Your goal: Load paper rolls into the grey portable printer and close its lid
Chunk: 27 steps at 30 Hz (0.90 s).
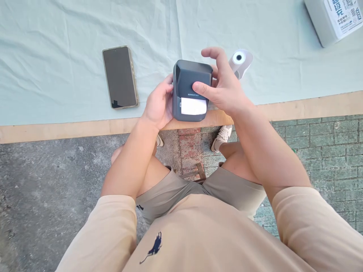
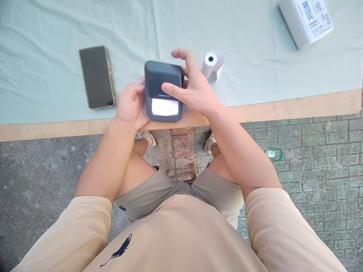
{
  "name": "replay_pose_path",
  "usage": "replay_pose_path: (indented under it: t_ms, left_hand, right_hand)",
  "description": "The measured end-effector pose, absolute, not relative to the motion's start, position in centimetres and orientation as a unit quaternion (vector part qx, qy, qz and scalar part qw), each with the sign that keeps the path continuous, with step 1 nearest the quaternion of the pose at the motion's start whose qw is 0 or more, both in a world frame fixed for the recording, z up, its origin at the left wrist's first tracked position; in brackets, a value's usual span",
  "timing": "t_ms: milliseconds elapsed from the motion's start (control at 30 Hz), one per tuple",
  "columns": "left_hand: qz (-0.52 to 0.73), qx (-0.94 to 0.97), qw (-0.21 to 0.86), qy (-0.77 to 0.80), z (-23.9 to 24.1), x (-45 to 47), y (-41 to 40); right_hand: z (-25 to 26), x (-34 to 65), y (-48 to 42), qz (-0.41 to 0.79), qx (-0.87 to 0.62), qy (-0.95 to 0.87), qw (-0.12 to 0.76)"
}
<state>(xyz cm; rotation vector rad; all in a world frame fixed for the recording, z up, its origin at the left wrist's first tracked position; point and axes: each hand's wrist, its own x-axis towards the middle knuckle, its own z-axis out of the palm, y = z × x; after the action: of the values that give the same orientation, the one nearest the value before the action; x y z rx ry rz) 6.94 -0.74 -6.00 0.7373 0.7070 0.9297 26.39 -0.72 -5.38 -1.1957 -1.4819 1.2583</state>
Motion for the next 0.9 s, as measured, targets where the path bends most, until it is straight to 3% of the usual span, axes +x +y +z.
replay_pose_path:
  t_ms: [167, 367, 467, 600, 700, 800, 900]
  left_hand:
    - [0.442, 0.327, 0.776, 0.309, -6.3, 6.7, -0.6]
    - [0.435, 0.313, 0.742, 0.403, -5.8, 7.0, -0.6]
    - [0.435, 0.311, 0.751, 0.386, -5.6, 7.0, -0.7]
    - [0.423, 0.335, 0.766, 0.348, -5.5, 6.8, -0.9]
    - [0.413, 0.352, 0.773, 0.329, -5.7, 6.8, -1.1]
    - [0.425, 0.355, 0.762, 0.336, -5.8, 6.8, -1.1]
    - [0.429, 0.364, 0.752, 0.342, -5.9, 6.7, -1.1]
  right_hand:
    - [-5.3, 27.5, -0.8, 0.509, -0.464, -0.595, 0.414]
    - [-5.0, 28.3, -0.7, 0.545, -0.424, -0.622, 0.37]
    - [-4.3, 27.8, -1.0, 0.456, -0.462, -0.646, 0.402]
    - [-3.2, 26.4, -0.9, 0.222, -0.548, -0.612, 0.525]
    - [-2.8, 25.5, -0.3, 0.212, -0.526, -0.593, 0.572]
    - [-2.2, 25.2, -0.3, 0.247, -0.484, -0.648, 0.535]
    - [-0.9, 25.3, -0.8, 0.19, -0.521, -0.735, 0.391]
